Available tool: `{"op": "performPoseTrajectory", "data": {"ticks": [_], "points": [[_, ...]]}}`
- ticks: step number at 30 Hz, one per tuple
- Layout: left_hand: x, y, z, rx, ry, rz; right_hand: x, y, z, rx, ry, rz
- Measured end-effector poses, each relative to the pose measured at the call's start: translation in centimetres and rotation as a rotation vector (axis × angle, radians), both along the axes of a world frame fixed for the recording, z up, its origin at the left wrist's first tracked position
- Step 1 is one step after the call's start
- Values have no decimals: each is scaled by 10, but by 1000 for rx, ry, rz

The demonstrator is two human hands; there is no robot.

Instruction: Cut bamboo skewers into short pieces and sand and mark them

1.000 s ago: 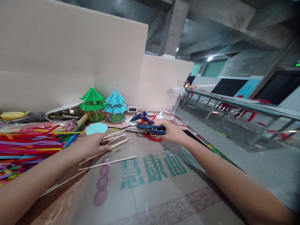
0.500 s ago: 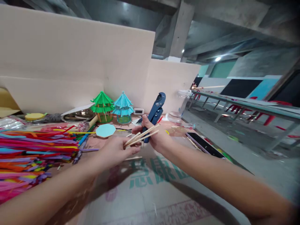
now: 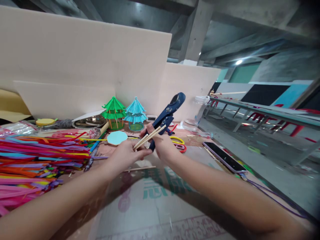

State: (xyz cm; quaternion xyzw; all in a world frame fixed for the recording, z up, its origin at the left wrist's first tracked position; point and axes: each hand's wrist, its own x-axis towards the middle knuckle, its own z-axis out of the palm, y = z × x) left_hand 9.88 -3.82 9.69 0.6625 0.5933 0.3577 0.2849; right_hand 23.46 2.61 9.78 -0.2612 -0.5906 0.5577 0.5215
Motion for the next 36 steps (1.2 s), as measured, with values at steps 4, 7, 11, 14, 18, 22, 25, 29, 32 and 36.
{"op": "performPoseTrajectory", "data": {"ticks": [4,7,11,14,18,22,25,29,32,36], "points": [[-7,3,2,14,15,-41,17,9,9,-32,48,-86],[-5,5,-3,13,6,-63,20,11,11,-88,63,-91],[3,3,-8,62,16,-88,9,11,4,-123,88,-173],[6,0,-8,127,55,-78,0,8,0,-174,66,-145],[2,-2,-8,182,122,-31,-7,-4,-2,-202,75,26],[-3,0,-6,169,208,65,-14,-13,-8,-217,165,-17],[-7,2,-1,140,276,73,-10,-9,-8,-141,106,-69],[-20,6,6,87,403,20,32,15,8,19,-190,-42],[-37,10,12,31,553,-32,84,42,18,272,-686,-265],[-56,14,11,-78,700,-75,138,72,6,564,-1190,-321]]}}
